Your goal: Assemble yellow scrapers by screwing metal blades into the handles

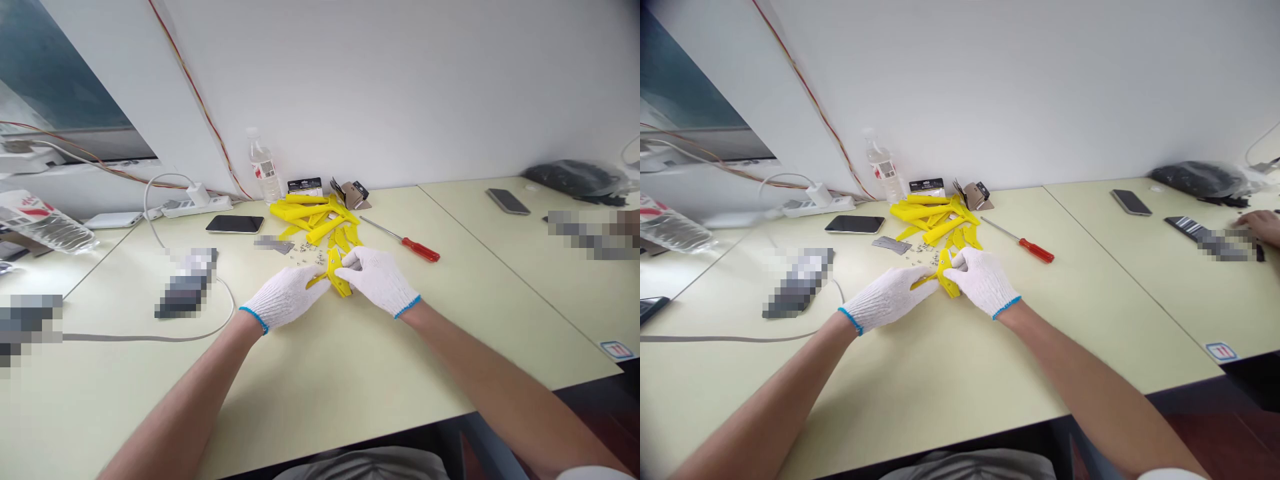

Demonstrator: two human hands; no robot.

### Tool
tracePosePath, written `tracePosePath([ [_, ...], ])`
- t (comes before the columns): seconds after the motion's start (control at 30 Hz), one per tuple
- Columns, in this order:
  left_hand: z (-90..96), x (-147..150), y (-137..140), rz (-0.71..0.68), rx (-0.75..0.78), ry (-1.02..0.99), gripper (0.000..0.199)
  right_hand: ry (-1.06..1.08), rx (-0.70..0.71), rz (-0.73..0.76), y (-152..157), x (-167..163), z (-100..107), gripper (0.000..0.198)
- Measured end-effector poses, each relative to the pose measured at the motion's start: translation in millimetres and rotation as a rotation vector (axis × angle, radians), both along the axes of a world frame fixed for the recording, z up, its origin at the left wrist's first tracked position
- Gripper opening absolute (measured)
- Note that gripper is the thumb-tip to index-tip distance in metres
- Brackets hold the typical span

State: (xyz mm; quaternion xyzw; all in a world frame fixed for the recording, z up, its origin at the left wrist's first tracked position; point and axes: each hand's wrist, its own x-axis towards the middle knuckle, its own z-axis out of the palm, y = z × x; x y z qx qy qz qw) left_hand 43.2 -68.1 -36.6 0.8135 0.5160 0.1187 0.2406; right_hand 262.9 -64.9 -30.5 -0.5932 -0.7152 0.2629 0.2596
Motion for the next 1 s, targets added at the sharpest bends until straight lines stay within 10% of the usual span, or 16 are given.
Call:
tracePosePath([
  [1.0,3.1,2,-2,-0.045,0.047,-0.047,0.042,-0.027,0.062,0.039,10,13,-11,0.033],
])
